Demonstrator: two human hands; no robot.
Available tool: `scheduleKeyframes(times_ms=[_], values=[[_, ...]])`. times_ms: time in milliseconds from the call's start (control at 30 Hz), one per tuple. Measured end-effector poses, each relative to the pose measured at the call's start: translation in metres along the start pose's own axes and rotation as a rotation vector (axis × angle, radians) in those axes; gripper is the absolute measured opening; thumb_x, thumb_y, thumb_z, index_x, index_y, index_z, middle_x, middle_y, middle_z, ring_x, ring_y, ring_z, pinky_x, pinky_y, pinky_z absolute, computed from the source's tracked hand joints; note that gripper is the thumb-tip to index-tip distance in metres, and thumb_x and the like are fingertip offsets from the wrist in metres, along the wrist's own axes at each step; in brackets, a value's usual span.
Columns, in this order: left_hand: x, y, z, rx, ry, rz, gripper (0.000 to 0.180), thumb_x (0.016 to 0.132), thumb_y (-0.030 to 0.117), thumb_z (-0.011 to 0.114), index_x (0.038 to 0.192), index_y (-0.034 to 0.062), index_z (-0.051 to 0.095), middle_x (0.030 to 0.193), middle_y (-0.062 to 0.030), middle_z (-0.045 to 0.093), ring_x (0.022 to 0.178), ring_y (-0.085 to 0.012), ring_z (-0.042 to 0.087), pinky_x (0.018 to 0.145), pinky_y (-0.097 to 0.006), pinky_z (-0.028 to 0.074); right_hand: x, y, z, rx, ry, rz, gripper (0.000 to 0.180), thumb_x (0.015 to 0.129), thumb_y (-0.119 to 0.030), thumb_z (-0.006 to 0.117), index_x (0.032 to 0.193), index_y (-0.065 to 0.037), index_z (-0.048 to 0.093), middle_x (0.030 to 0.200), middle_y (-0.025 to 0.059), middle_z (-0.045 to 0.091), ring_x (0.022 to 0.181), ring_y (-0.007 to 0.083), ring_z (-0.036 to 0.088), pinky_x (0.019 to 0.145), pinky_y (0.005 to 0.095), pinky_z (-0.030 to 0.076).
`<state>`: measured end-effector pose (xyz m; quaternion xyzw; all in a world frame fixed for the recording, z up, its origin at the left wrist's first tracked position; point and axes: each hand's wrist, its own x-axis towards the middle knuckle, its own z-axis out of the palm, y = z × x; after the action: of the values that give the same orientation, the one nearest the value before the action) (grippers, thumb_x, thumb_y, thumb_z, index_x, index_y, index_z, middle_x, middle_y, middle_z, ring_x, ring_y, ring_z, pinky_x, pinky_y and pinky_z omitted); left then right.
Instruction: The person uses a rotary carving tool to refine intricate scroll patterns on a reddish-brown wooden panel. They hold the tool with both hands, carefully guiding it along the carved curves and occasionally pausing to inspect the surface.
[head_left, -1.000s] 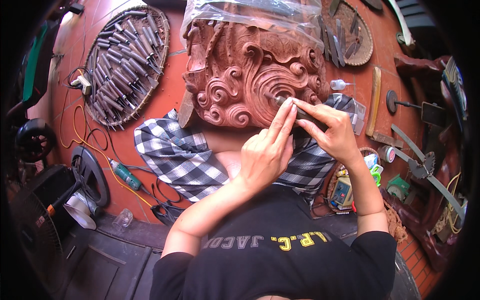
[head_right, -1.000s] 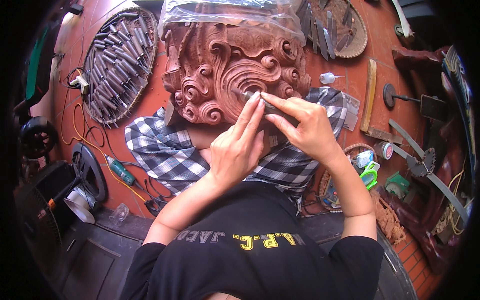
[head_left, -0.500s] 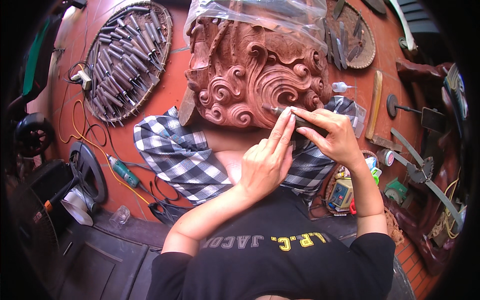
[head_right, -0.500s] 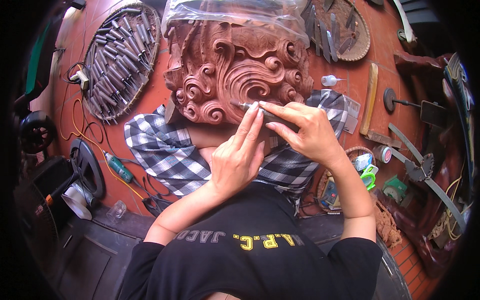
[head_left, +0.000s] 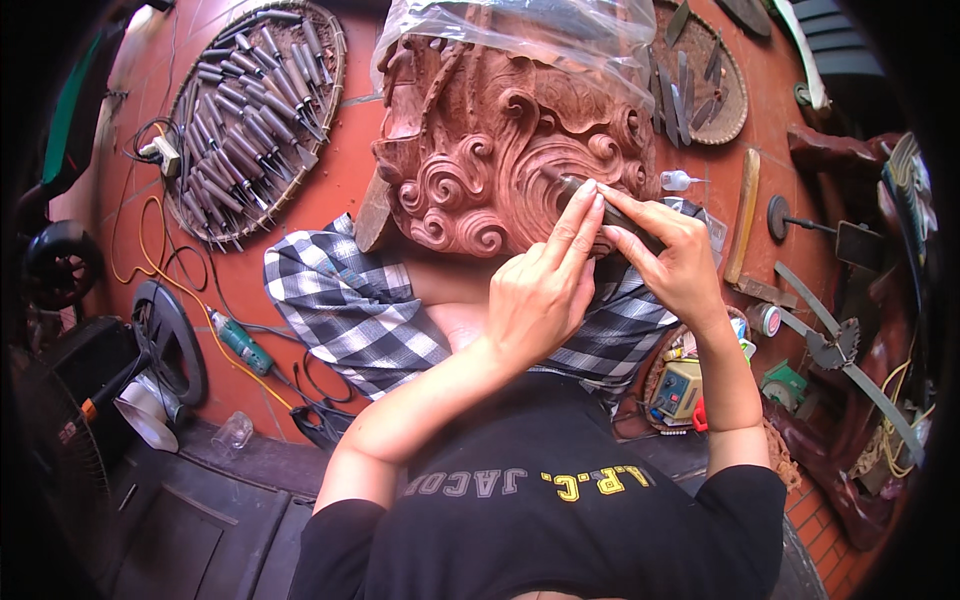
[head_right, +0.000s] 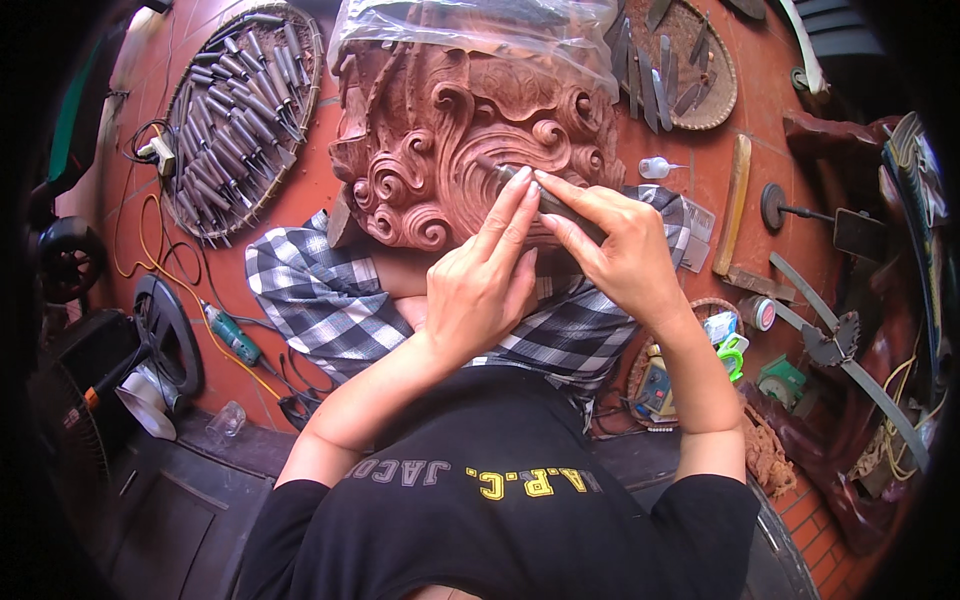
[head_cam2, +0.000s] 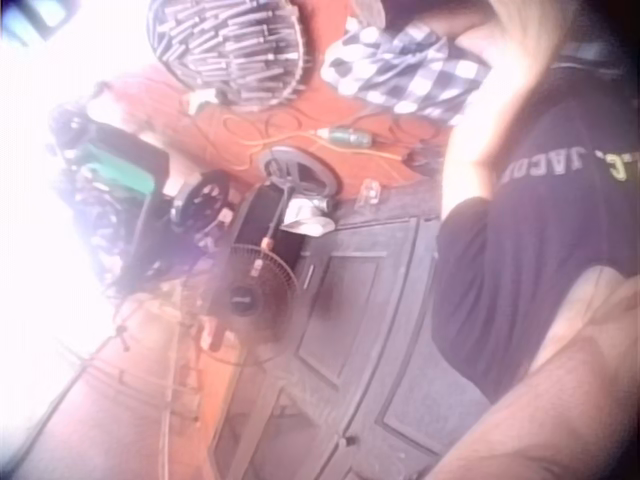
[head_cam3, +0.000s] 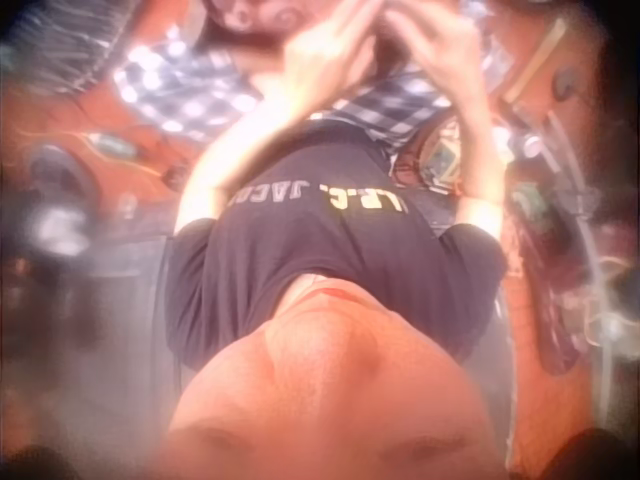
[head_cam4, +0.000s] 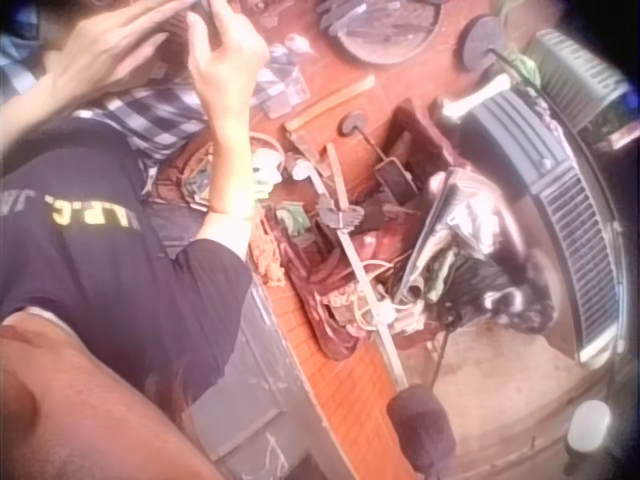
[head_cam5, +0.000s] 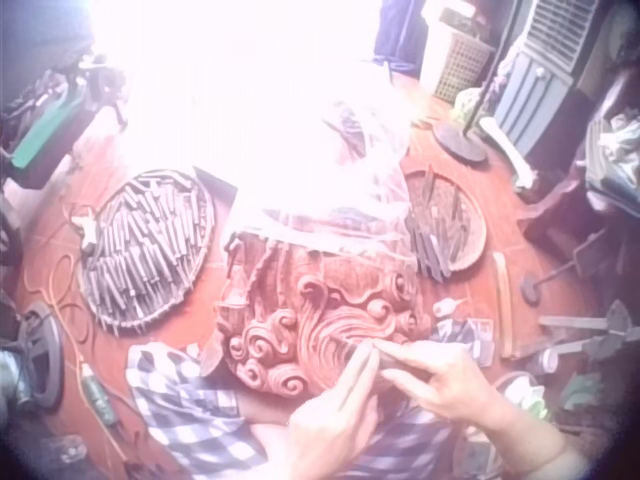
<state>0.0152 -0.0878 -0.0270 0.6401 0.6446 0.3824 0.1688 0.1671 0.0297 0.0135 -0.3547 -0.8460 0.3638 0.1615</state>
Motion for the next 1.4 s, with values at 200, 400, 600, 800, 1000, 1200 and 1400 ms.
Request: scheduleKeyframes(times_ms=[200,400,600,800,1000,1200,1400], values=[[-0.001,0.003,-0.007,-0.007,-0.068,-0.055,0.07,0.084,0.008,0.068,0.151,0.0047,0.046,0.156,-0.0135,0.046,0.097,-0.0276,0.073,0.076,-0.034,0.058,-0.005,-0.003,0.007,0.047,0.022,0.017,0.042,0.09,-0.015,0.075,0.131,-0.009,0.068,0.095,0.0167,0.072,0.079,0.031,0.07,0.073,0.038,0.054],[-0.018,0.005,-0.009,0.041,-0.054,-0.082,0.071,0.084,0.007,0.068,0.151,0.0037,0.046,0.156,-0.0132,0.046,0.096,-0.0273,0.073,0.076,-0.034,0.059,-0.003,-0.008,0.005,0.005,-0.086,-0.021,0.042,0.089,-0.018,0.075,0.13,-0.01,0.069,0.092,0.0166,0.072,0.076,0.0319,0.068,0.071,0.0388,0.054],[-0.001,-0.001,-0.006,0.008,-0.042,-0.014,0.071,0.083,0.007,0.067,0.151,0.0035,0.046,0.156,-0.0128,0.046,0.096,-0.0264,0.073,0.075,-0.033,0.058,-0.005,-0.005,0.008,0.039,0.031,0.047,0.042,0.09,-0.016,0.075,0.13,-0.009,0.069,0.092,0.0176,0.071,0.077,0.032,0.068,0.07,0.0377,0.054],[0.0,0.001,-0.015,0.055,-0.086,0.02,0.072,0.083,0.006,0.067,0.152,0.0023,0.045,0.156,-0.0134,0.046,0.093,-0.025,0.073,0.073,-0.033,0.058,-0.019,-0.01,0.019,0.095,0.105,0.043,0.042,0.089,-0.016,0.075,0.13,-0.009,0.069,0.095,0.0179,0.071,0.081,0.0326,0.07,0.072,0.0377,0.055],[-0.019,-0.001,-0.013,0.036,-0.026,-0.027,0.072,0.084,0.006,0.067,0.152,0.0002,0.043,0.158,-0.0154,0.043,0.089,-0.0247,0.072,0.071,-0.034,0.057,-0.014,-0.015,0.025,0.022,0.018,-0.015,0.04,0.09,-0.018,0.074,0.129,-0.01,0.069,0.097,0.0166,0.071,0.082,0.035,0.069,0.072,0.0413,0.055],[-0.009,-0.002,-0.014,-0.003,-0.054,-0.05,0.072,0.084,0.006,0.067,0.153,0.003,0.043,0.158,-0.0146,0.043,0.09,-0.0288,0.072,0.073,-0.036,0.058,-0.009,-0.02,0.018,-0.044,0.022,0.017,0.041,0.091,-0.02,0.072,0.13,-0.01,0.067,0.088,0.016,0.067,0.077,0.0358,0.066,0.068,0.0442,0.053],[0.007,0.0,-0.015,-0.05,-0.089,-0.051,0.073,0.085,0.007,0.067,0.154,0.0075,0.044,0.157,-0.0141,0.045,0.095,-0.0315,0.073,0.073,-0.037,0.059,-0.011,-0.02,0.018,-0.022,0.085,0.068,0.043,0.093,-0.018,0.071,0.133,-0.008,0.065,0.085,0.0171,0.065,0.075,0.0356,0.065,0.068,0.0434,0.052]])
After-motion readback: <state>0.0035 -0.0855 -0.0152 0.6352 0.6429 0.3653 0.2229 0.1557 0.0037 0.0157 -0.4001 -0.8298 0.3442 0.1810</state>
